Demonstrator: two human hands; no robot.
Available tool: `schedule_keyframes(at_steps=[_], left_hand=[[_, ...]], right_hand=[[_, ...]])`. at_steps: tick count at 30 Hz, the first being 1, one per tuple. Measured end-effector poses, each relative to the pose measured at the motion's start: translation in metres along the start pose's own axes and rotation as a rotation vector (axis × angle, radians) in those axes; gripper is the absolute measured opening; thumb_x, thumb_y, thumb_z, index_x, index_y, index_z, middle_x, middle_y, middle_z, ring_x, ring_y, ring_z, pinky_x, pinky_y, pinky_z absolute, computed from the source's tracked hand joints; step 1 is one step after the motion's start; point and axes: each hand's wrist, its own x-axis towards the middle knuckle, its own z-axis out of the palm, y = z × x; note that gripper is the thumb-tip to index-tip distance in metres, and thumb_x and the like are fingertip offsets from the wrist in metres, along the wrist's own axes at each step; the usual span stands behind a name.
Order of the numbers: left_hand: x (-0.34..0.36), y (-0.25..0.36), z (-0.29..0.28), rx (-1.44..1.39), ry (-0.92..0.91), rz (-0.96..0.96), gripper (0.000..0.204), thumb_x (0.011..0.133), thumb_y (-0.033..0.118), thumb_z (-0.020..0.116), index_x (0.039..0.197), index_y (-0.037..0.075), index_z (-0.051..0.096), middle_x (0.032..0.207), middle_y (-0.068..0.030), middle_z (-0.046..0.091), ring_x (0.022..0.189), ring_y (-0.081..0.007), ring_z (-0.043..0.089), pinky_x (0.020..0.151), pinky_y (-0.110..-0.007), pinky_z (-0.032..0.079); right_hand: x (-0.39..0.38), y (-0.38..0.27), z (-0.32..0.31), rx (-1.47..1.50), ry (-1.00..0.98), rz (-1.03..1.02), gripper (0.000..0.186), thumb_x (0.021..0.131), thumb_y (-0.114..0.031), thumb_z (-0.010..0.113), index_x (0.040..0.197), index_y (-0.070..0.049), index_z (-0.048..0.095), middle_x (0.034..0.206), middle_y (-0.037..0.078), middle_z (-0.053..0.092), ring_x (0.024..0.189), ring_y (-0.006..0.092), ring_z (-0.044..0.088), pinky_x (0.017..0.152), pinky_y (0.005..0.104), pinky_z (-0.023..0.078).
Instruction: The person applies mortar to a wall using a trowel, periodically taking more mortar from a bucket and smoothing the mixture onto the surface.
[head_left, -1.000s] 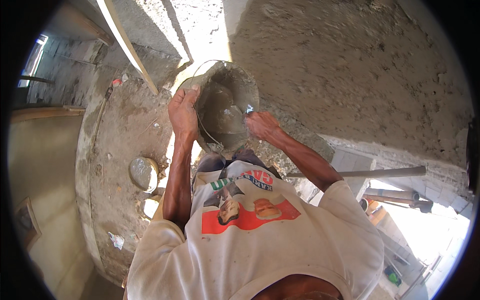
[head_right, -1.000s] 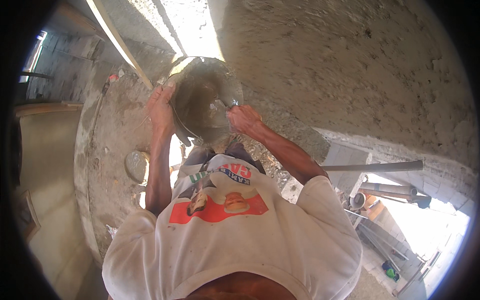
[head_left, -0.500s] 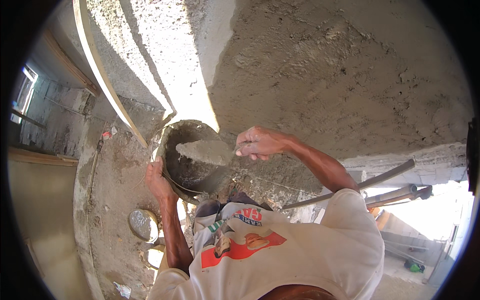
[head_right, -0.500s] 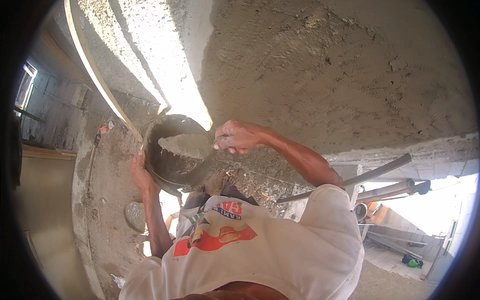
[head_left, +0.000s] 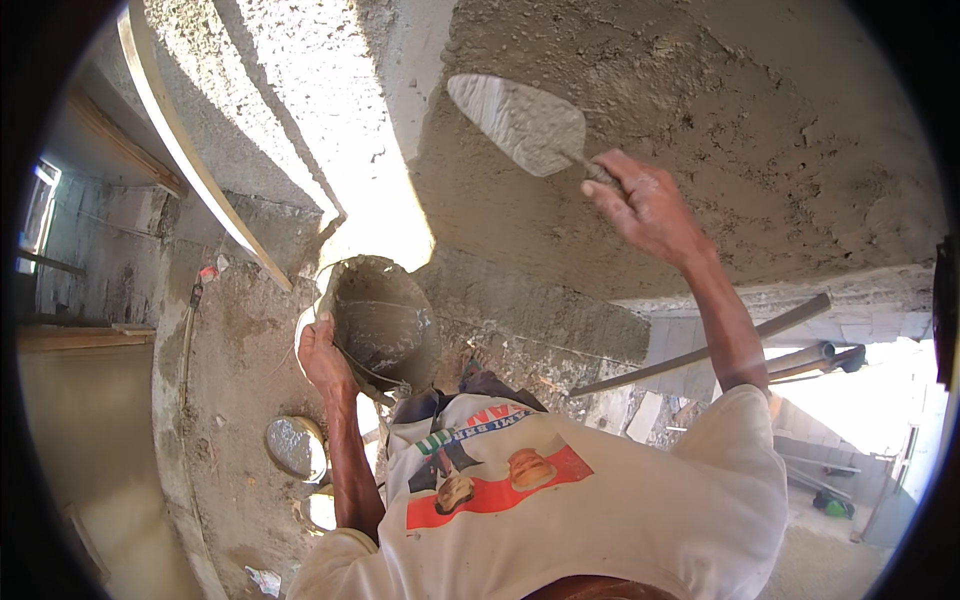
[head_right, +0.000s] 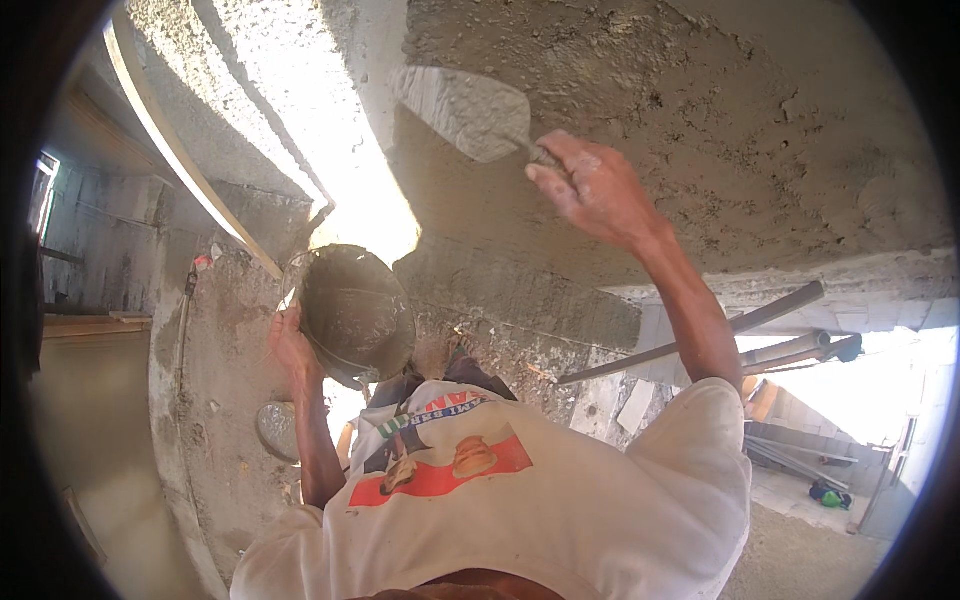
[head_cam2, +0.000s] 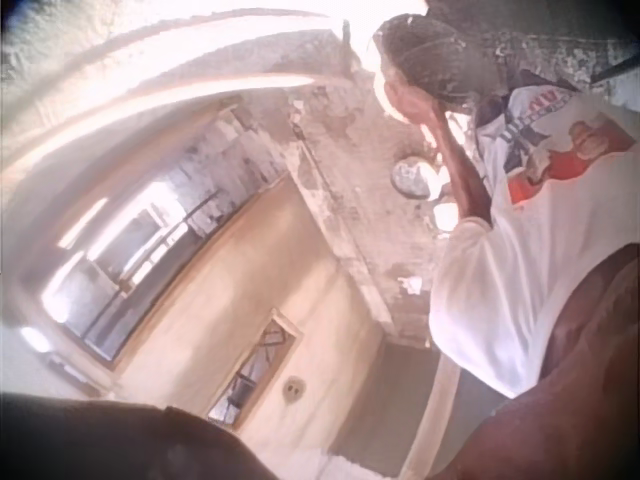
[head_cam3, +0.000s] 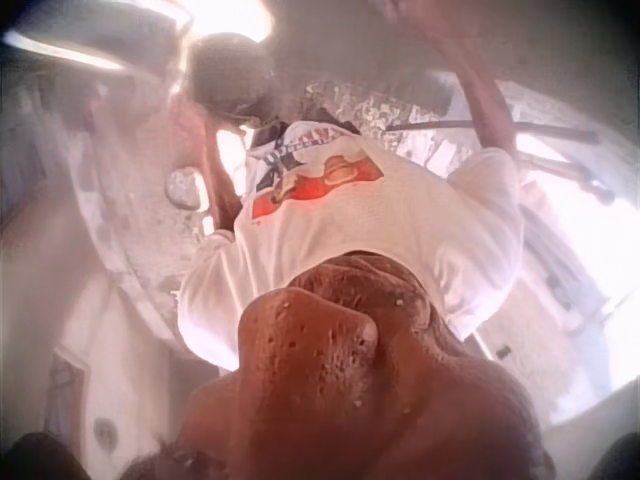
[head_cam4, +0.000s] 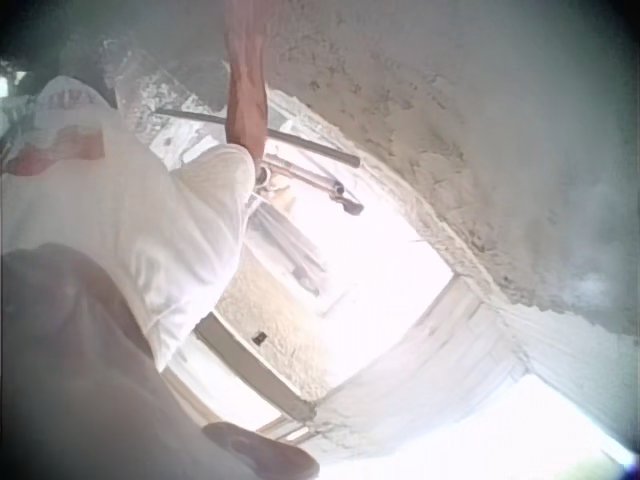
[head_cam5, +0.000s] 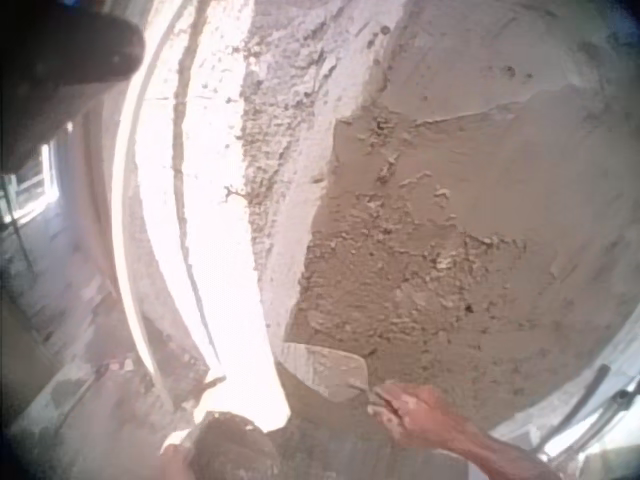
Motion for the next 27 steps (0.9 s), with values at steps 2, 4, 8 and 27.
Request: schedule_keyframes(at_steps=[2,4,8,27], left_hand=[[0.004,-0.008,0.014,0.039,-0.062,0.040,0.018,0.104,0.015,0.062,0.089,0.005,0.066,0.083,0.0031,0.065,0.075,-0.0059,0.053,0.070,-0.025,0.043],[0.007,-0.008,0.018,0.060,-0.116,0.050,0.018,0.103,0.014,0.064,0.088,0.006,0.066,0.082,0.0044,0.064,0.075,-0.0051,0.051,0.071,-0.024,0.042],[-0.009,0.019,0.041,0.033,-0.213,0.009,0.023,0.102,0.013,0.065,0.079,0.010,0.060,0.079,0.0070,0.058,0.072,-0.0041,0.045,0.068,-0.023,0.037],[-0.045,0.037,0.044,-0.237,-0.273,-0.066,0.013,0.104,0.011,0.058,0.104,0.001,0.066,0.103,-0.0087,0.070,0.088,-0.0181,0.067,0.081,-0.034,0.056]], right_hand=[[-0.036,0.001,0.091,-0.093,-0.096,-0.114,0.035,0.101,-0.035,0.061,0.115,-0.004,0.069,0.090,0.015,0.071,0.083,0.0335,0.073,0.074,0.0504,0.058],[-0.063,-0.007,0.182,-0.190,-0.237,-0.117,0.031,0.098,-0.027,0.060,0.112,-0.002,0.070,0.095,0.018,0.073,0.089,0.0377,0.075,0.077,0.0511,0.060],[-0.092,-0.022,0.292,-0.241,-0.555,-0.075,0.022,0.091,-0.016,0.059,0.096,-0.002,0.075,0.089,0.022,0.074,0.085,0.0381,0.076,0.072,0.0502,0.062],[-0.005,0.055,-0.012,0.863,-0.754,0.400,0.029,0.102,-0.028,0.068,0.090,-0.001,0.070,0.059,0.000,0.060,0.041,0.0044,0.051,0.032,0.0206,0.036]])
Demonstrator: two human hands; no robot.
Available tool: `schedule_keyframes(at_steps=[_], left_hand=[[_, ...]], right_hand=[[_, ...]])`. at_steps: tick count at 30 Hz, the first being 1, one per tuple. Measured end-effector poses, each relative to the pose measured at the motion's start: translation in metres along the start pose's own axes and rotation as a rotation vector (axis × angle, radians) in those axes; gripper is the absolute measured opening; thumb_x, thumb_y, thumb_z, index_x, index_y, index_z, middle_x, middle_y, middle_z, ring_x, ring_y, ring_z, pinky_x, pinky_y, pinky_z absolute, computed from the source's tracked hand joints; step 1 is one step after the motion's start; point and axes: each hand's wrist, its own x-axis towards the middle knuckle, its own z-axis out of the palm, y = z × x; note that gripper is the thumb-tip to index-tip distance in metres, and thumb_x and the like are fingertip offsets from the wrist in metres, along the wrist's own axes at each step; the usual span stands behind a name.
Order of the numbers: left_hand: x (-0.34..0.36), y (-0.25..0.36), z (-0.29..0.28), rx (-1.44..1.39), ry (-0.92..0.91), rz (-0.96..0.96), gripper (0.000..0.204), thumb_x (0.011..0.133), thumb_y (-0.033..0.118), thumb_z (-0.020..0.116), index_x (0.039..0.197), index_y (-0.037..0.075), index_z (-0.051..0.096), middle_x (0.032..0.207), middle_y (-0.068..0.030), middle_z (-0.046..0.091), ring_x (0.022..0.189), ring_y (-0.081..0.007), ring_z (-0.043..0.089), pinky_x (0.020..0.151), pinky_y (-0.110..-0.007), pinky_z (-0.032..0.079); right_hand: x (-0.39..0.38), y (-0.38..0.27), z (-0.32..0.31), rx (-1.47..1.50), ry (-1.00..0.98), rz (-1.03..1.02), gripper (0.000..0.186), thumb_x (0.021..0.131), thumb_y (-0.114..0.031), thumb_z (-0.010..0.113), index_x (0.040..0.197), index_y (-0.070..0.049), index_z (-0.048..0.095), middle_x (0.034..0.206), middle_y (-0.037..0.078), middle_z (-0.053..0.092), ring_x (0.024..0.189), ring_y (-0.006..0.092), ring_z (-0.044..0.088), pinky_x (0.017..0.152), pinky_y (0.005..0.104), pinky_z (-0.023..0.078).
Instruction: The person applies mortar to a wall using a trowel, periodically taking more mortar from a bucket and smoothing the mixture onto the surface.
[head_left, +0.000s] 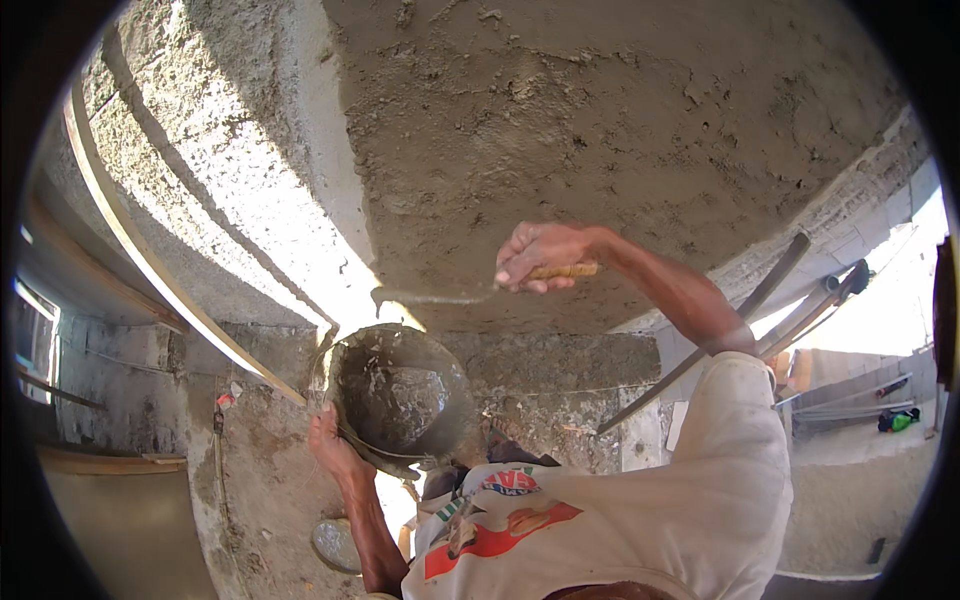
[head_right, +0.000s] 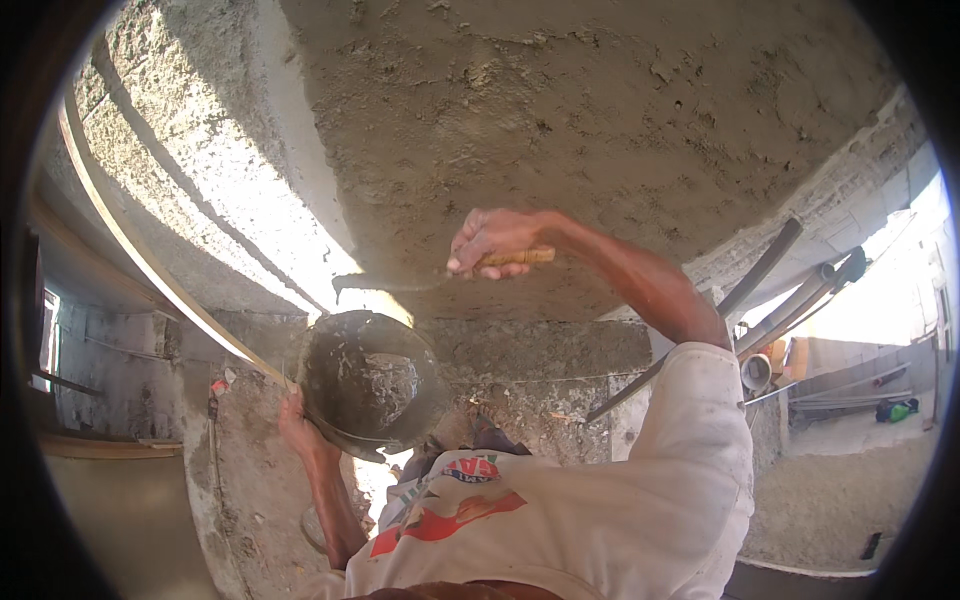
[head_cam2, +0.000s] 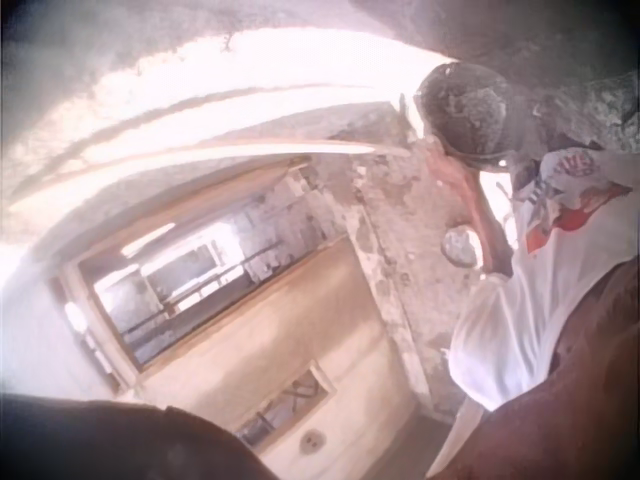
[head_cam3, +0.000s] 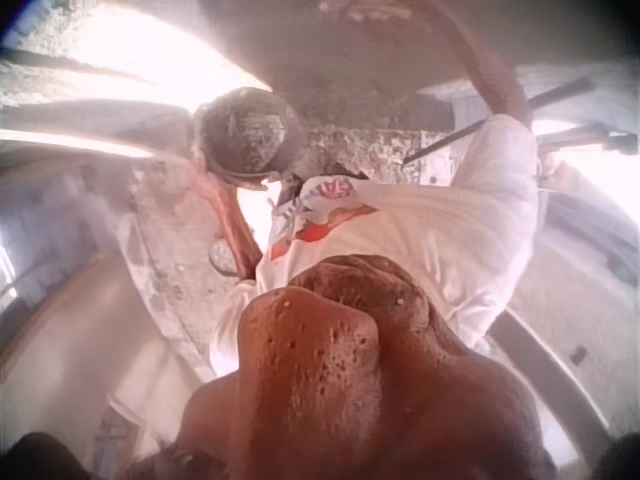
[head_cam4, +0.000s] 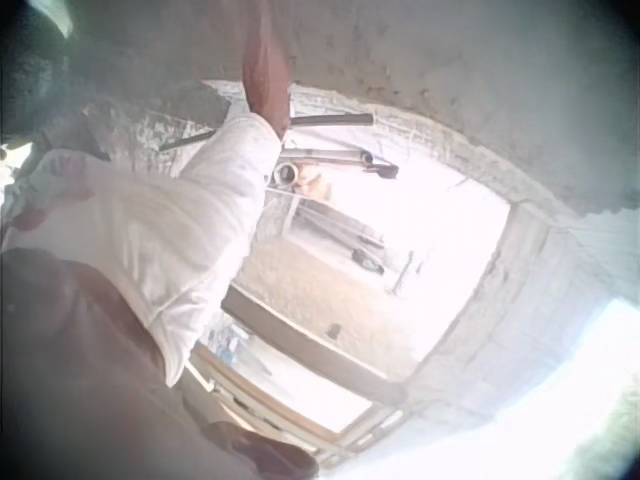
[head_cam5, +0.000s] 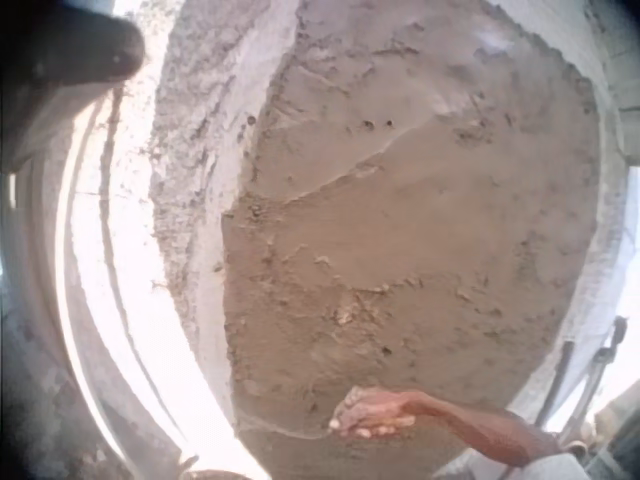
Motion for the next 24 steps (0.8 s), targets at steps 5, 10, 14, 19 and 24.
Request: schedule_keyframes(at_steps=[5,10,14,19,24], left_hand=[[0.008,-0.020,-0.031,0.014,0.071,0.041,0.011,0.104,0.010,0.058,0.097,0.003,0.064,0.097,-0.0070,0.069,0.086,-0.0162,0.066,0.080,-0.033,0.055],[0.011,-0.037,-0.028,0.251,0.075,0.023,0.019,0.104,0.008,0.060,0.084,0.008,0.061,0.081,0.0002,0.064,0.074,-0.0087,0.056,0.070,-0.027,0.048],[0.018,-0.067,-0.028,0.197,-0.014,0.003,0.022,0.102,0.008,0.065,0.081,0.011,0.059,0.079,0.0042,0.059,0.070,-0.0057,0.048,0.066,-0.024,0.041],[-0.003,-0.055,0.013,0.168,-0.140,-0.036,0.028,0.101,0.008,0.067,0.077,0.013,0.053,0.076,0.0076,0.052,0.070,-0.0043,0.045,0.066,-0.023,0.039],[-0.015,-0.065,0.045,0.208,-0.295,0.006,0.034,0.099,0.006,0.066,0.073,0.014,0.047,0.075,0.0080,0.049,0.071,-0.0033,0.042,0.066,-0.022,0.036]], right_hand=[[-0.127,-0.095,-0.064,-0.401,0.929,-0.304,0.041,0.107,-0.041,0.058,0.089,-0.004,0.065,0.055,-0.004,0.048,0.040,0.0044,0.043,0.034,0.0235,0.034],[-0.112,-0.021,0.023,-0.880,1.017,-0.314,0.037,0.104,-0.039,0.064,0.107,-0.003,0.071,0.070,0.007,0.062,0.049,0.0148,0.053,0.048,0.0312,0.049],[-0.010,0.112,0.140,-1.059,0.741,-0.224,0.030,0.097,-0.027,0.069,0.120,-0.007,0.069,0.117,0.020,0.073,0.089,0.0312,0.076,0.070,0.0448,0.063],[0.096,0.217,0.238,-1.218,0.514,-0.092,0.031,0.088,-0.019,0.063,0.112,-0.001,0.071,0.101,0.020,0.073,0.089,0.0323,0.077,0.070,0.0476,0.062],[0.086,0.243,0.252,-1.139,0.369,-0.176,0.029,0.085,-0.019,0.065,0.107,-0.003,0.074,0.085,0.017,0.075,0.073,0.0340,0.077,0.063,0.0494,0.061]])
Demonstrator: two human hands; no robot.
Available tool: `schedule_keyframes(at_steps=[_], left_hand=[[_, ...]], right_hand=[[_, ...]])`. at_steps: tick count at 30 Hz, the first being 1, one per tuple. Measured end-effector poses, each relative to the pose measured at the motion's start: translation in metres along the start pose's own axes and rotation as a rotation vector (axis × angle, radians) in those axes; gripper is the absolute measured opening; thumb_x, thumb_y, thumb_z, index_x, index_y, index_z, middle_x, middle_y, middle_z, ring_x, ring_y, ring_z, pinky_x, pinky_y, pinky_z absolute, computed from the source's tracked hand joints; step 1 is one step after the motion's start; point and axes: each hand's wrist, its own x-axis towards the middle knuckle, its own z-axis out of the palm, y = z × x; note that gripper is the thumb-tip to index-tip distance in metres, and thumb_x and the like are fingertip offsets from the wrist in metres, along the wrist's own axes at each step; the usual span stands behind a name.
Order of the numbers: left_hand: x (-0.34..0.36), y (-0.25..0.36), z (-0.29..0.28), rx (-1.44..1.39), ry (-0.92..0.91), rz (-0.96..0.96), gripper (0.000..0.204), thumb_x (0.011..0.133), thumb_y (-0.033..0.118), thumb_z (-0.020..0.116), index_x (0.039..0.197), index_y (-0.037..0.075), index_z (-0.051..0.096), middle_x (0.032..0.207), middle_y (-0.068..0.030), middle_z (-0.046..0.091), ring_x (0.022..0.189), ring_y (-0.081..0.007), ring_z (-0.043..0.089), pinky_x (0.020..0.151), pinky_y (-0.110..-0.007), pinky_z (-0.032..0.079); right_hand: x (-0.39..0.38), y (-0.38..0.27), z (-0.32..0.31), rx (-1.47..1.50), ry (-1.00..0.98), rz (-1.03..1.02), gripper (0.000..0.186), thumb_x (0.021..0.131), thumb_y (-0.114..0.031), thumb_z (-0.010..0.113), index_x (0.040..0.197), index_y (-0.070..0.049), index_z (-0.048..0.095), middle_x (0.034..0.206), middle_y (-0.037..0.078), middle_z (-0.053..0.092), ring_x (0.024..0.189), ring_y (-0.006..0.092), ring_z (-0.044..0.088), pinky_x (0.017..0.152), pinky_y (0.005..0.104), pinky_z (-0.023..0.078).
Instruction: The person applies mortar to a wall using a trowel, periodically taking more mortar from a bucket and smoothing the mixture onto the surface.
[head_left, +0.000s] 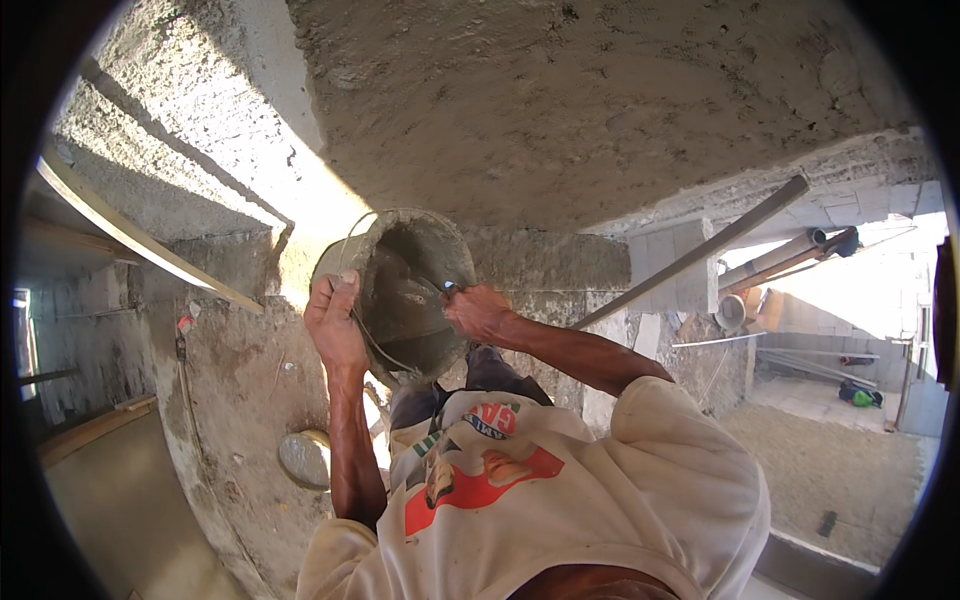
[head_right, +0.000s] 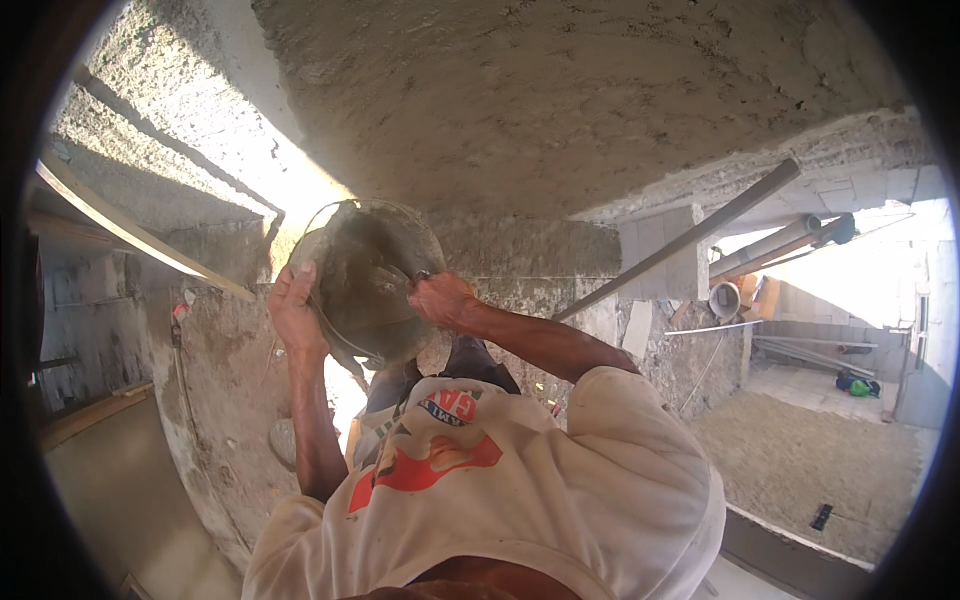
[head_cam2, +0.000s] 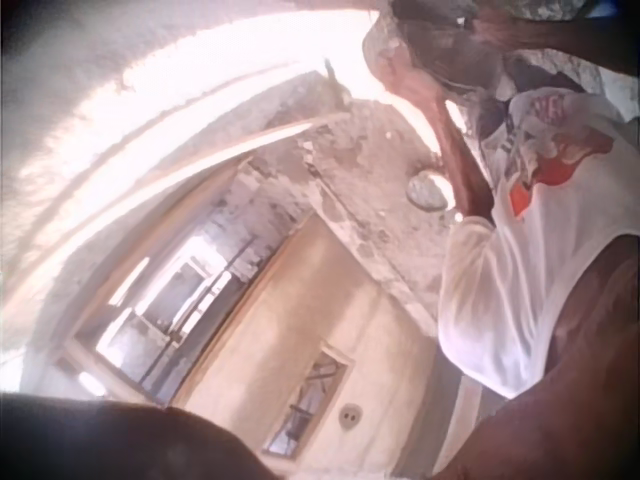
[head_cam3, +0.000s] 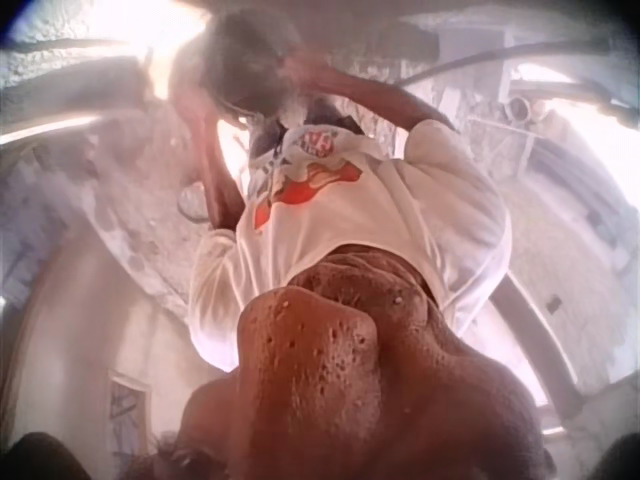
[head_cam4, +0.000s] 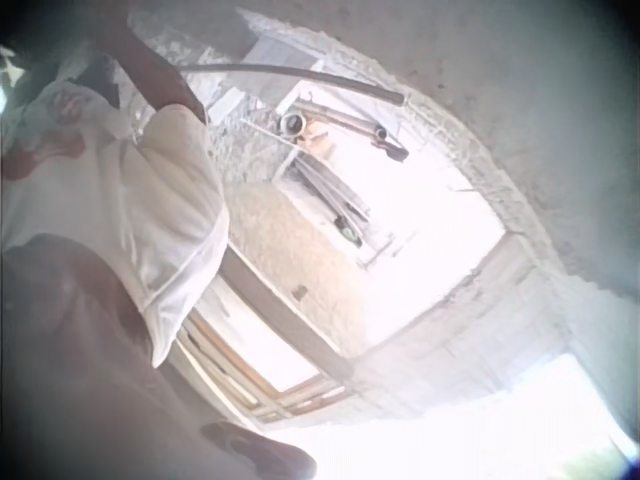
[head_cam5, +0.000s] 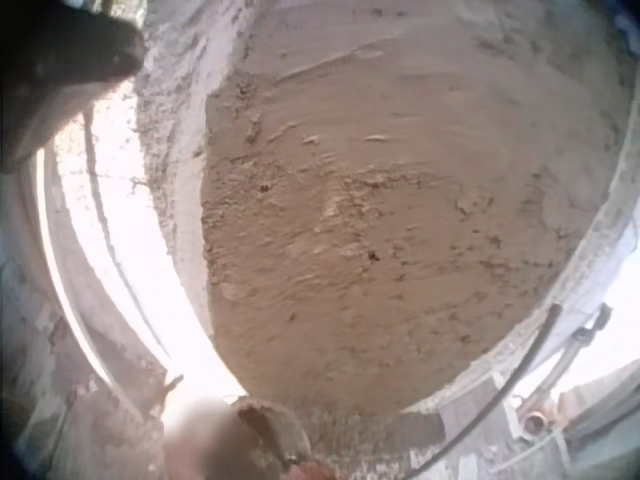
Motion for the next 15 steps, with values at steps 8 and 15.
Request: schedule_keyframes(at_steps=[8,15], left_hand=[[-0.026,-0.010,0.059,-0.008,0.063,0.048,0.029,0.099,0.005,0.065,0.074,0.012,0.052,0.074,0.0076,0.050,0.069,-0.0031,0.041,0.065,-0.022,0.033],[-0.081,-0.023,0.100,-0.102,0.411,0.127,0.022,0.102,0.015,0.062,0.117,-0.001,0.064,0.105,-0.0091,0.070,0.089,-0.0172,0.068,0.079,-0.033,0.055]], right_hand=[[-0.020,0.035,-0.016,0.387,-0.066,-0.242,0.030,0.092,-0.027,0.065,0.110,-0.002,0.069,0.085,0.023,0.072,0.081,0.0400,0.074,0.068,0.0509,0.059],[-0.058,0.151,-0.099,0.830,0.016,-0.425,0.037,0.098,-0.033,0.069,0.110,0.003,0.069,0.082,0.021,0.071,0.071,0.0315,0.073,0.066,0.0457,0.057]])
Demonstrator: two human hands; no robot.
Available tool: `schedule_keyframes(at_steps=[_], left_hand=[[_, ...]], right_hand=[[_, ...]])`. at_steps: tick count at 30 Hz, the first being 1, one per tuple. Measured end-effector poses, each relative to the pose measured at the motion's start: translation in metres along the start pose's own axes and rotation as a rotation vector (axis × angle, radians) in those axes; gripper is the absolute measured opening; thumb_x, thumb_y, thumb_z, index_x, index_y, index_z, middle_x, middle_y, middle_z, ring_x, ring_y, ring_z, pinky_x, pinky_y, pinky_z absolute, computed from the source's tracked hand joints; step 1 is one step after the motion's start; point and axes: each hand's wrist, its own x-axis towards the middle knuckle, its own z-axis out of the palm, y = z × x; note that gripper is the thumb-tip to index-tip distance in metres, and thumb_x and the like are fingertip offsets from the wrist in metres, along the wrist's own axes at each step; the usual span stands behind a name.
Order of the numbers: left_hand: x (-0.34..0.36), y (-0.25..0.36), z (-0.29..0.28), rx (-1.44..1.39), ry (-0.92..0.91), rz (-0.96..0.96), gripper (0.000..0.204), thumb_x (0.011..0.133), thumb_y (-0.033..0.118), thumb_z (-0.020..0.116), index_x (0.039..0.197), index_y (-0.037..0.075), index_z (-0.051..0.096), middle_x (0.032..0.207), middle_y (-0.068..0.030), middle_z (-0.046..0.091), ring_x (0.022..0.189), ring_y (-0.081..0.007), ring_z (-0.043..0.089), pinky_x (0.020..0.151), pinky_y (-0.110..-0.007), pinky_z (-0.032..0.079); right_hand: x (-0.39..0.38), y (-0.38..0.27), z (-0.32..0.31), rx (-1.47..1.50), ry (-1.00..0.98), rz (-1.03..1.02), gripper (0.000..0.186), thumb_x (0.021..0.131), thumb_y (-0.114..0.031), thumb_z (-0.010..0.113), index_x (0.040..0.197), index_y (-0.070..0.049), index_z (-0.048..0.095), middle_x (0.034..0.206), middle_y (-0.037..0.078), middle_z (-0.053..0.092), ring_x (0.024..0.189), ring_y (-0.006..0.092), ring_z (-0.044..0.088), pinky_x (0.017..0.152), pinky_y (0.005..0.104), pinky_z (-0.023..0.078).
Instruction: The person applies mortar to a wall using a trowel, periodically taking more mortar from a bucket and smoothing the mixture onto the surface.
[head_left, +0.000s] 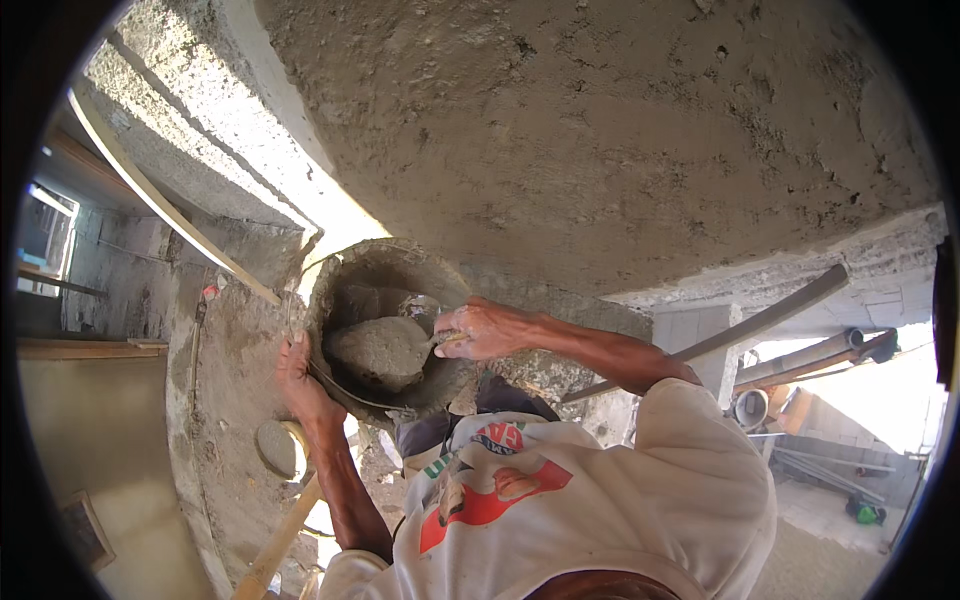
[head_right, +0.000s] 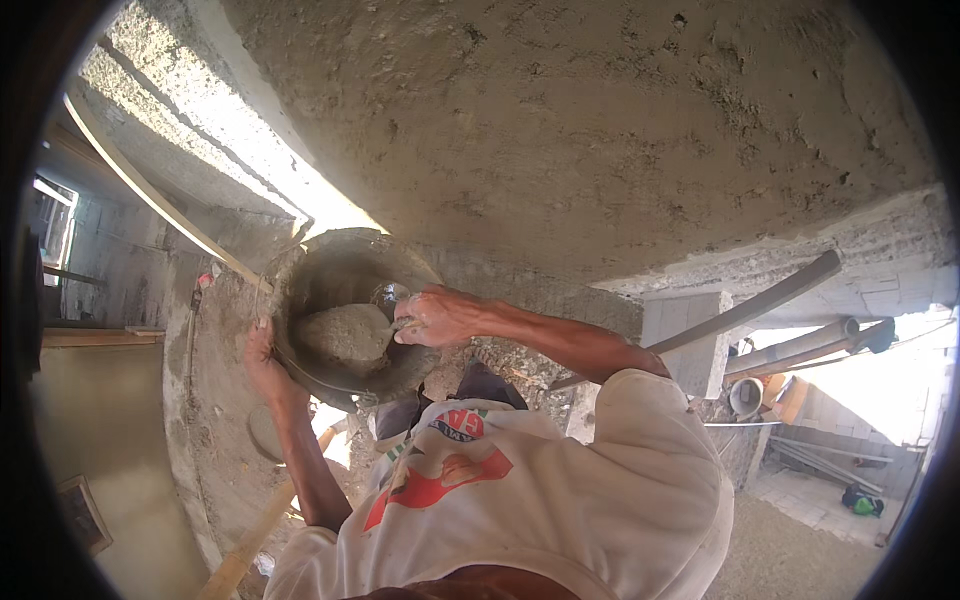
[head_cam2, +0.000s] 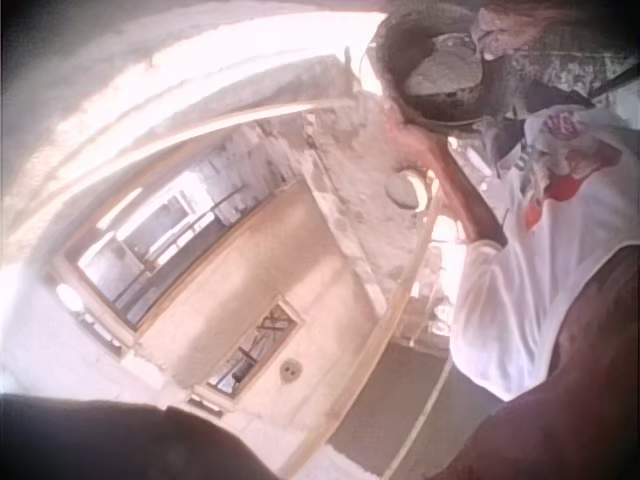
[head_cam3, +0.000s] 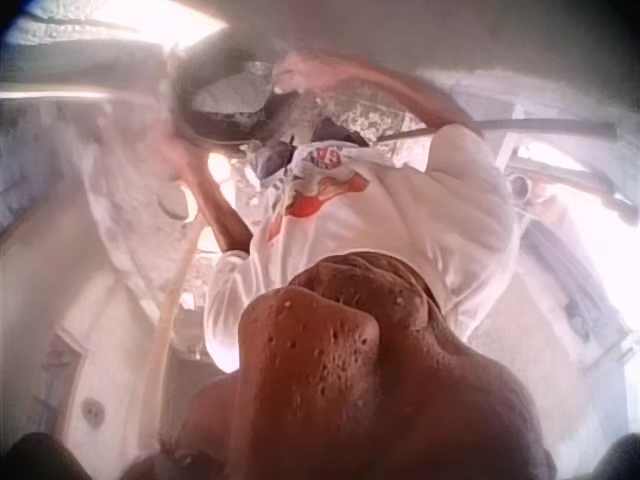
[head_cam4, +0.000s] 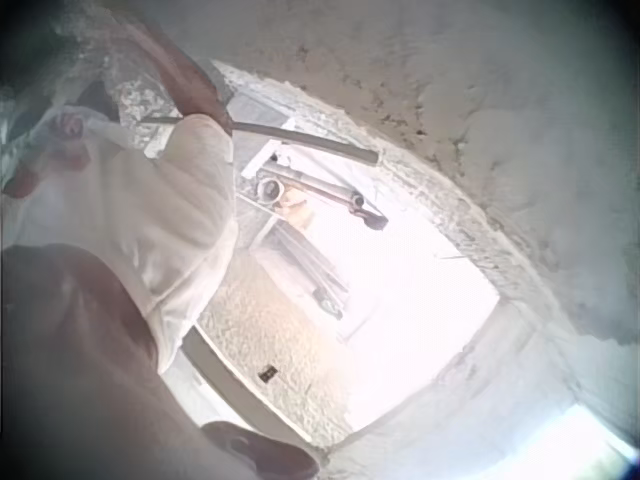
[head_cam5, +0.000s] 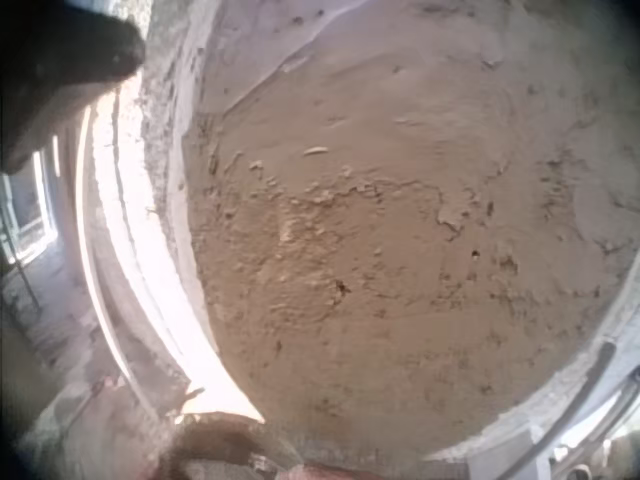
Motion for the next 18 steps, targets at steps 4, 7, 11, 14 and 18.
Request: schedule_keyframes(at_steps=[4,7,11,14,18], left_hand=[[-0.018,-0.044,-0.006,-0.108,0.148,-0.018,0.037,0.102,0.012,0.062,0.134,-0.006,0.058,0.118,-0.0163,0.070,0.100,-0.0244,0.071,0.089,-0.039,0.059],[-0.023,-0.086,-0.015,-0.093,0.196,0.039,0.024,0.101,0.008,0.062,0.122,-0.004,0.062,0.113,-0.0142,0.071,0.097,-0.0236,0.071,0.087,-0.039,0.059],[-0.043,-0.101,0.014,-0.058,0.145,0.021,0.006,0.100,0.007,0.063,0.102,0.001,0.063,0.101,-0.0105,0.071,0.089,-0.0211,0.069,0.082,-0.036,0.058],[-0.057,-0.092,0.030,0.047,0.185,0.000,0.006,0.100,0.008,0.064,0.097,0.003,0.064,0.095,-0.0082,0.070,0.082,-0.0185,0.067,0.078,-0.032,0.056],[-0.067,-0.089,0.048,0.087,0.106,-0.002,0.013,0.101,0.010,0.064,0.089,0.005,0.063,0.088,-0.0030,0.069,0.075,-0.0113,0.061,0.071,-0.027,0.051]], right_hand=[[-0.019,-0.009,-0.150,0.532,-0.308,0.539,0.033,0.101,-0.028,0.070,0.103,0.004,0.070,0.064,0.006,0.064,0.043,0.0066,0.056,0.036,0.0241,0.045],[-0.036,-0.017,-0.254,0.257,0.086,0.550,0.030,0.104,-0.027,0.065,0.093,0.000,0.067,0.059,0.000,0.058,0.042,0.0042,0.052,0.032,0.0205,0.040],[-0.118,-0.121,-0.327,-0.161,0.480,0.341,0.033,0.105,-0.035,0.061,0.103,-0.002,0.065,0.060,0.000,0.056,0.045,0.0078,0.048,0.040,0.0284,0.042],[-0.131,-0.124,-0.291,-0.522,0.436,0.291,0.034,0.105,-0.036,0.059,0.106,-0.003,0.065,0.070,0.007,0.062,0.056,0.0183,0.058,0.054,0.0380,0.052],[-0.136,-0.030,-0.163,-0.758,0.293,0.081,0.032,0.100,-0.033,0.064,0.111,-0.004,0.068,0.094,0.017,0.071,0.085,0.0337,0.071,0.070,0.0490,0.057]])
